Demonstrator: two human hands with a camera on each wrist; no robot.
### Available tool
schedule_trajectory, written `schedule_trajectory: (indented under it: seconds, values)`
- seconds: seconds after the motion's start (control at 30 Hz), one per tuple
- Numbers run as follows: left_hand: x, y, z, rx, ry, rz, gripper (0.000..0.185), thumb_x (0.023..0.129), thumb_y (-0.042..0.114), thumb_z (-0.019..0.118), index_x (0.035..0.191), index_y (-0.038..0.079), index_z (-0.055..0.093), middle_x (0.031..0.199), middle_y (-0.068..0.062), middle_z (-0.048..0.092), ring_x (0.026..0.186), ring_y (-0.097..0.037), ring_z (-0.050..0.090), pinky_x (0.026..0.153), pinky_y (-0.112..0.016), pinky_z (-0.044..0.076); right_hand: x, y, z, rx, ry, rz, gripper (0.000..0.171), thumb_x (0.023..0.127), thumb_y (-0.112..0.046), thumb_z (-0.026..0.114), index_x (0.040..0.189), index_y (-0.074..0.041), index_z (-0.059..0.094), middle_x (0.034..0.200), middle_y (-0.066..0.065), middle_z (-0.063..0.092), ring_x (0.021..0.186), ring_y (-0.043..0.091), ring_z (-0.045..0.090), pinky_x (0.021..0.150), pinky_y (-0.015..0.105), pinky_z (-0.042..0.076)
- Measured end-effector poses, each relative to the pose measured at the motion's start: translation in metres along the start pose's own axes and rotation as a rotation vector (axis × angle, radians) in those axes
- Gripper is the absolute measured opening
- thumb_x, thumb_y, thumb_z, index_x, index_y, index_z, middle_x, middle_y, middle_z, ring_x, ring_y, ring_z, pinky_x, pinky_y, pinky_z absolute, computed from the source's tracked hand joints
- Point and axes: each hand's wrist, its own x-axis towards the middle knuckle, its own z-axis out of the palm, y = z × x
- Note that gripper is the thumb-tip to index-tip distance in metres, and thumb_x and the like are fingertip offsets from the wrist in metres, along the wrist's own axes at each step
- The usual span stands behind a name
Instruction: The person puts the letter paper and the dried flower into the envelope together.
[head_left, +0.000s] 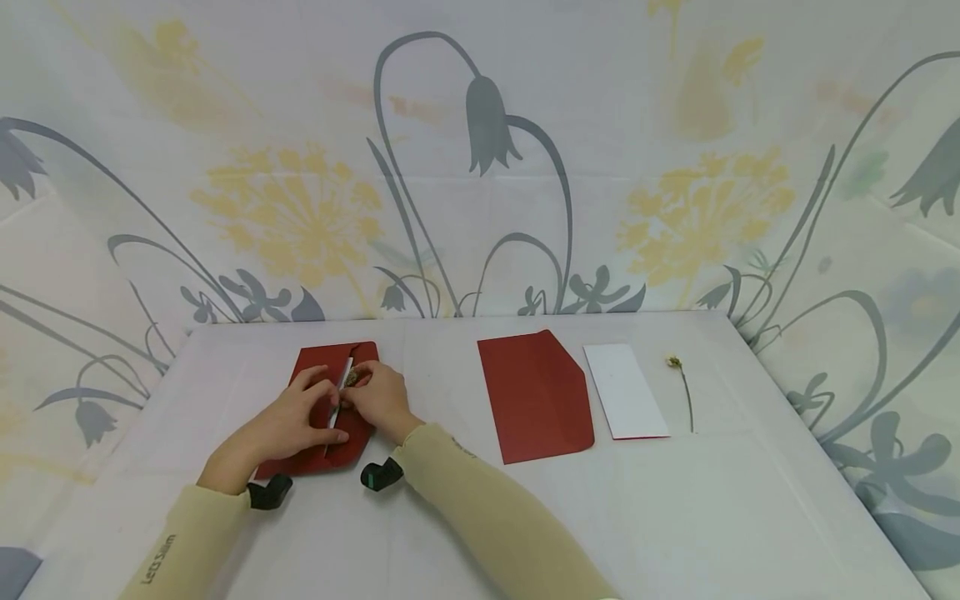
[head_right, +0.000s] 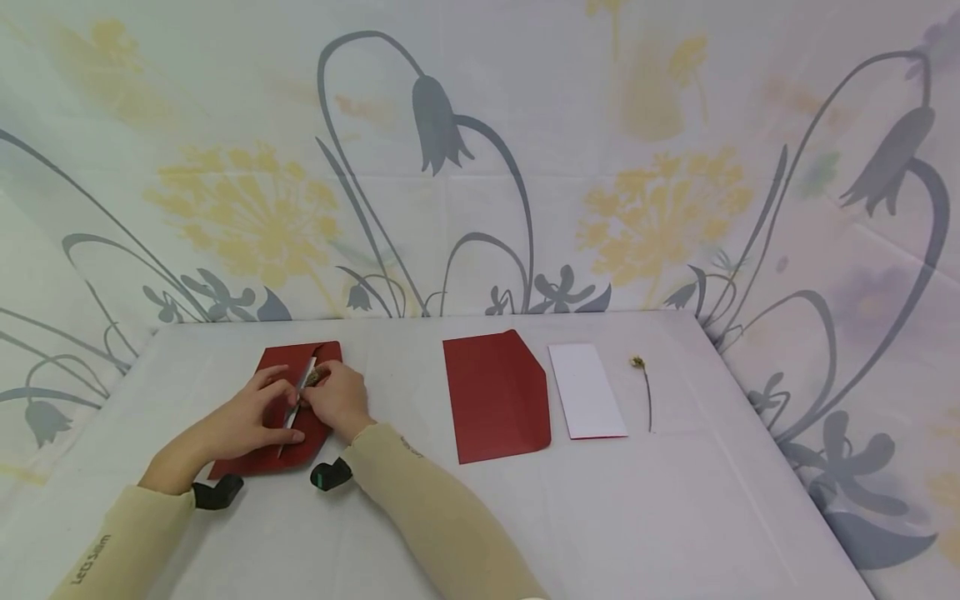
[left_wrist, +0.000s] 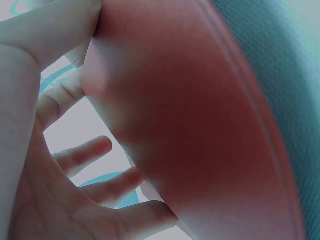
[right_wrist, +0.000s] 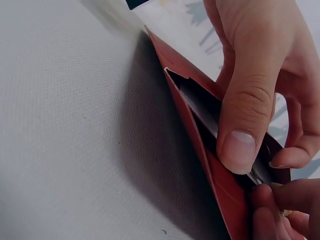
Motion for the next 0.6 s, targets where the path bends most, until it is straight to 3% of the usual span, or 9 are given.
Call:
schedule_trajectory:
  seconds: [0.1, 0.2, 0.33, 0.47, 0.6]
  values:
    - [-0.0003, -0.0005, 0.0001, -0.003, -0.002, -0.001, 0.039, 0.078, 0.033, 0.085, 0.096, 0.016, 0.055, 0.146, -0.033, 0.03, 0.128, -0.06, 0.037, 0.095, -0.071, 0.039, -0.0008, 0.0004, 0.0003, 0.045, -0.007, -0.006, 0.02, 0.081, -0.012, 0.081, 0.098, -0.011, 0.071, 0.062, -0.006, 0.06, 0.053, 0.005, 0.058, 0.052, 0.02, 0.044]
    - [-0.0002, -0.0016, 0.0007, -0.002, -0.007, -0.007, 0.038, 0.079, 0.033, 0.085, 0.096, 0.016, 0.055, 0.146, -0.033, 0.029, 0.128, -0.059, 0.037, 0.095, -0.071, 0.039, -0.0008, 0.0012, 0.0002, 0.037, -0.021, -0.026, 0.014, 0.083, -0.013, 0.08, 0.095, -0.013, 0.074, 0.065, -0.008, 0.063, 0.06, 0.003, 0.059, 0.057, 0.019, 0.046]
    - [0.0002, -0.0033, 0.0015, -0.004, -0.013, -0.018, 0.038, 0.079, 0.032, 0.085, 0.097, 0.016, 0.055, 0.147, -0.032, 0.029, 0.128, -0.059, 0.036, 0.095, -0.071, 0.039, -0.0007, 0.0019, -0.0003, -0.012, -0.049, -0.057, 0.013, 0.086, -0.015, 0.078, 0.099, -0.013, 0.078, 0.073, -0.011, 0.067, 0.077, 0.002, 0.059, 0.068, 0.019, 0.047]
    - [0.0007, -0.0043, 0.0023, 0.001, -0.013, -0.017, 0.038, 0.079, 0.033, 0.085, 0.097, 0.016, 0.055, 0.147, -0.032, 0.029, 0.127, -0.059, 0.038, 0.095, -0.071, 0.04, -0.0003, 0.0034, -0.0011, -0.036, -0.08, -0.066, 0.021, 0.087, -0.016, 0.076, 0.108, -0.012, 0.078, 0.076, -0.011, 0.067, 0.079, 0.003, 0.056, 0.067, 0.019, 0.046]
    - [0.0011, -0.0041, 0.0025, 0.012, -0.01, -0.011, 0.039, 0.079, 0.033, 0.085, 0.097, 0.016, 0.055, 0.146, -0.032, 0.03, 0.126, -0.059, 0.039, 0.094, -0.07, 0.041, 0.0008, 0.0061, -0.0023, 0.113, -0.133, -0.033, 0.026, 0.088, -0.01, 0.076, 0.114, -0.009, 0.074, 0.08, -0.008, 0.066, 0.07, 0.003, 0.06, 0.063, 0.019, 0.051]
